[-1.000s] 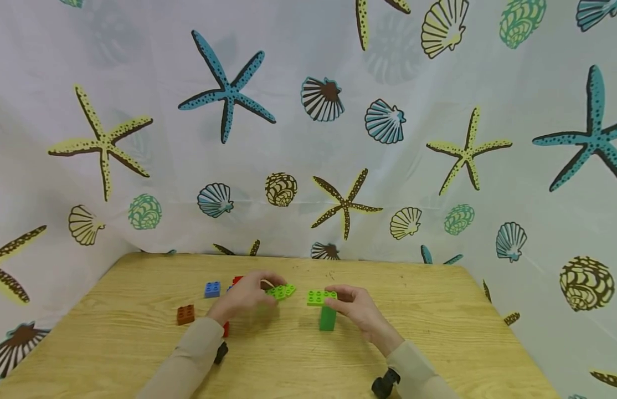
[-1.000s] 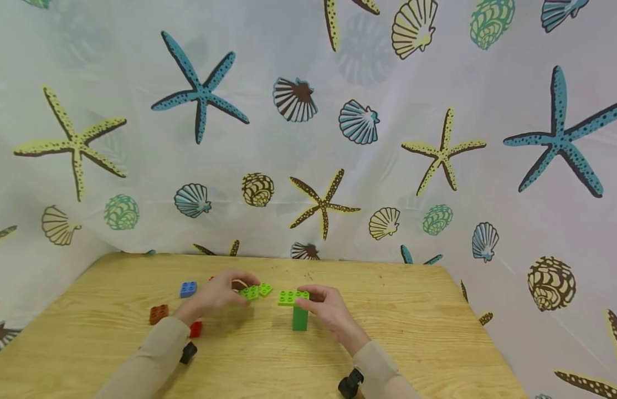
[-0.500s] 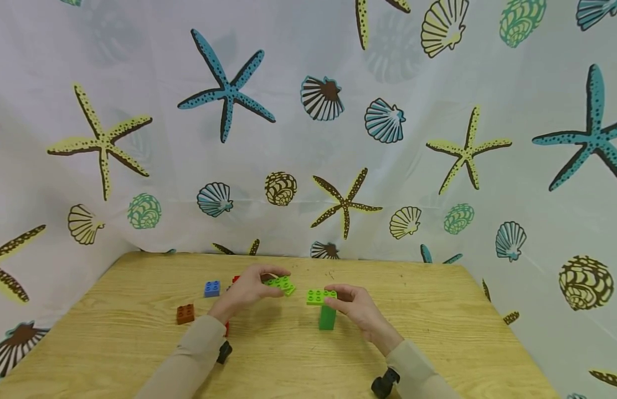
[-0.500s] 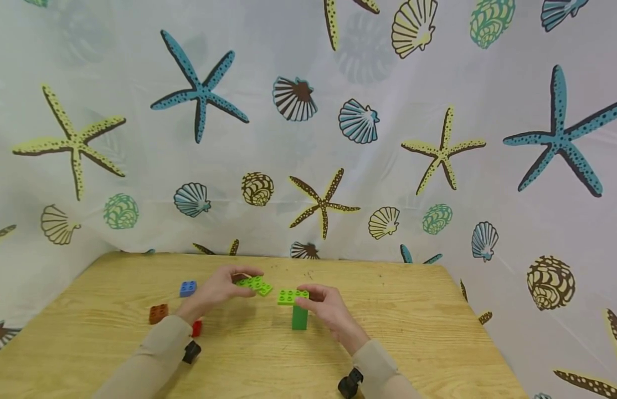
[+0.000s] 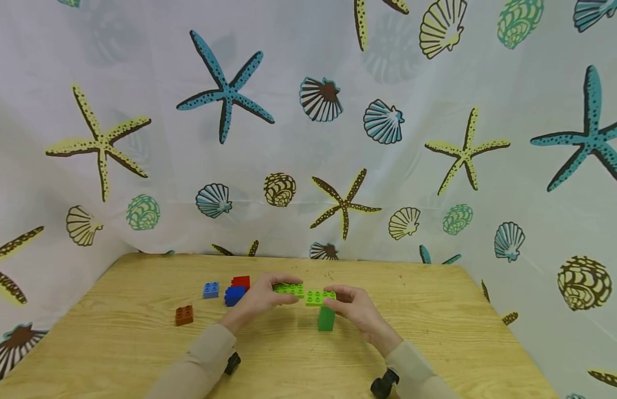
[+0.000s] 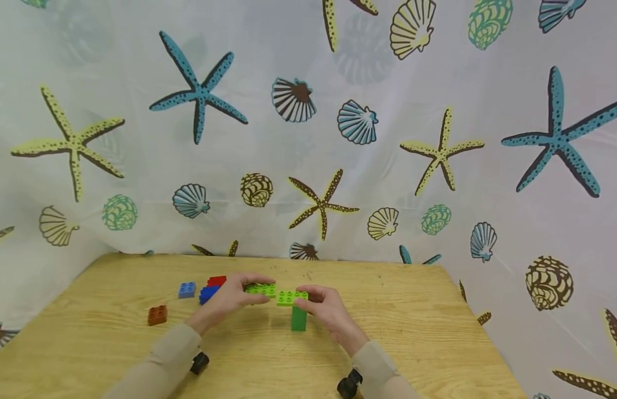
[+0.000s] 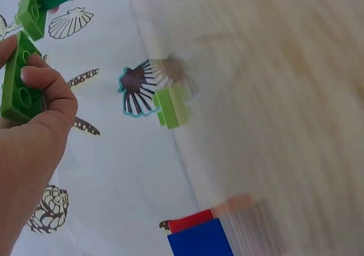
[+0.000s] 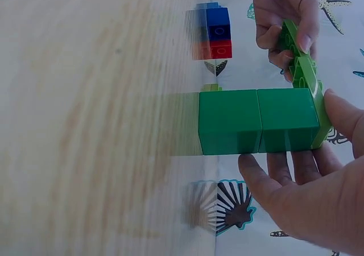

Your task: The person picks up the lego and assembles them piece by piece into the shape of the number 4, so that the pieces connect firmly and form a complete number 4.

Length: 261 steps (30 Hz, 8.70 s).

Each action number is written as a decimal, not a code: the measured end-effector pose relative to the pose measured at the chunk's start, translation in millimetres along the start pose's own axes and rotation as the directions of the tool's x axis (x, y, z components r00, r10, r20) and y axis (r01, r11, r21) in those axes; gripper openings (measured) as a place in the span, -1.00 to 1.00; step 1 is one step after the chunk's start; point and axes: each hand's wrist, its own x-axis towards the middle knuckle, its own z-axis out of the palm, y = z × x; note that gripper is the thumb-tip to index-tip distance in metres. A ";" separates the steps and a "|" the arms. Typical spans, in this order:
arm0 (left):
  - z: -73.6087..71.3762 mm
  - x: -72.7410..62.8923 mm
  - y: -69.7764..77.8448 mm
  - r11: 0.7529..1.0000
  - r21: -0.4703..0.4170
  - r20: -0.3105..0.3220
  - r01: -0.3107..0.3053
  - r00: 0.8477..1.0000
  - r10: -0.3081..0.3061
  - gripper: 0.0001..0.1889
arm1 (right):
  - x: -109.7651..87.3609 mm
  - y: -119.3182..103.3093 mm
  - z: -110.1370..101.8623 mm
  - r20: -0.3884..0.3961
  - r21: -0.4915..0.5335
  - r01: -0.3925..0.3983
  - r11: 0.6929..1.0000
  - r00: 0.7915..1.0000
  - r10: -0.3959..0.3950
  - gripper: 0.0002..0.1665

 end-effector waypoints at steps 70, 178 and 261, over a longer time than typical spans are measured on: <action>33.6 0.6 16.1 0.978 -0.209 0.007 0.019 1.000 -0.018 -0.61 | -1.6 -0.2 6.6 0.003 -0.013 0.016 1.000 1.000 -0.016 -0.44; -105.7 -67.9 -35.1 0.905 0.397 0.260 0.154 0.927 -0.272 -0.57 | -2.2 5.7 1.9 0.011 -0.010 0.019 1.000 1.000 -0.019 -0.42; -2.8 -15.5 9.0 0.996 0.088 0.027 -0.007 1.000 0.005 -0.50 | -1.2 4.5 1.2 0.014 0.024 0.018 1.000 1.000 -0.018 -0.40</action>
